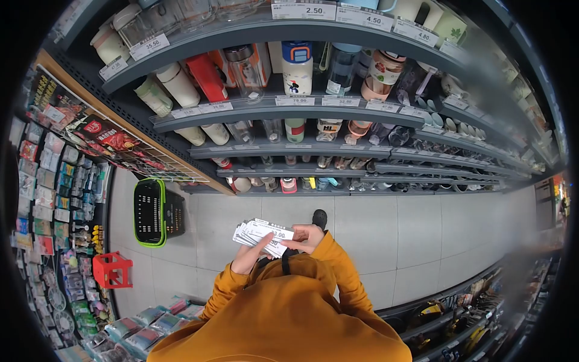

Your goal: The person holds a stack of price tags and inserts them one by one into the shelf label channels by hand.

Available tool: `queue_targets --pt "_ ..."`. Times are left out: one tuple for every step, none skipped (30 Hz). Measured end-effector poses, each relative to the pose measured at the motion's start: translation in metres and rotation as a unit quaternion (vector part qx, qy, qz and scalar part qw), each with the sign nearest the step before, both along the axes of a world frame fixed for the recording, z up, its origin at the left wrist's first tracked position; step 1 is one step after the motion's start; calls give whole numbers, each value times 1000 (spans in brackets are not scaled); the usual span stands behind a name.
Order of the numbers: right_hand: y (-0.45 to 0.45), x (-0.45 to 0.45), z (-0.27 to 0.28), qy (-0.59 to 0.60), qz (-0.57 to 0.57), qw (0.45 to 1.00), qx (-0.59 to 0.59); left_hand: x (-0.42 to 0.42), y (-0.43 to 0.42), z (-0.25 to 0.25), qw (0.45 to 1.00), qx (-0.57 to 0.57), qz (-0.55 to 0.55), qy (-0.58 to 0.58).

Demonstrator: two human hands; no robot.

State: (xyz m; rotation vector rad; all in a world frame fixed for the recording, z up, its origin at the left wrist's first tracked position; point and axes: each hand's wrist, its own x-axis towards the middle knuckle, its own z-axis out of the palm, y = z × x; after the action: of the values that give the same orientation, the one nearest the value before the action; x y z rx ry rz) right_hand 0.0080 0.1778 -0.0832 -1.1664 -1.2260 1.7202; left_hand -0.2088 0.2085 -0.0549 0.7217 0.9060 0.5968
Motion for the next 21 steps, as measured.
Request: queue_targets --pt "-1 -1 -1 -3 -6 1000 0 0 -1 -2 1000 -3 4 -3" --pt "-2 0 0 -24 -15 999 15 0 -2 -2 1000 -3 5 -1" --pt "-2 1 3 -45 -23 998 31 0 -3 -3 1000 -3 6 1" --pt "-1 1 6 -65 -32 996 46 0 -4 -3 1000 -4 7 3" --pt "0 0 9 -53 -67 996 41 0 -5 -2 1000 3 6 2" --pt "2 -1 14 -41 -102 993 35 1 -5 1 1000 10 5 1" --pt "4 -2 21 -29 -138 990 29 2 -5 3 1000 17 3 0" --pt "7 -2 29 -33 -163 986 27 3 -5 5 1000 15 0 -9" --pt "11 -2 33 -13 -205 978 36 4 -4 7 1000 14 -4 -17" --pt "15 -2 36 8 -247 968 47 5 -2 9 1000 15 -8 -24" --pt "19 -3 40 29 -289 955 57 4 -1 10 999 21 -8 -29" --pt "23 -2 47 38 -295 952 71 3 0 9 999 27 -9 -33" --pt "25 -2 56 45 -302 949 84 2 1 9 999 33 -10 -38" --pt "26 -1 65 62 -295 949 88 1 2 10 998 29 -14 -45" --pt "25 -2 73 74 -287 951 91 0 2 12 998 26 -15 -47" --pt "26 -3 80 86 -277 952 96 -1 3 14 998 24 -14 -49" --pt "26 -3 86 97 -266 954 100 -1 3 15 998 23 -13 -52" --pt "26 -4 90 96 -259 955 111 -3 2 16 998 23 -11 -53" --pt "25 -4 94 95 -251 956 121 -4 0 16 998 23 -9 -54" --pt "25 -5 95 94 -243 957 130 -6 -1 16 998 22 -7 -56" --pt "25 -6 95 90 -242 957 135 -7 -4 15 998 21 -5 -60"
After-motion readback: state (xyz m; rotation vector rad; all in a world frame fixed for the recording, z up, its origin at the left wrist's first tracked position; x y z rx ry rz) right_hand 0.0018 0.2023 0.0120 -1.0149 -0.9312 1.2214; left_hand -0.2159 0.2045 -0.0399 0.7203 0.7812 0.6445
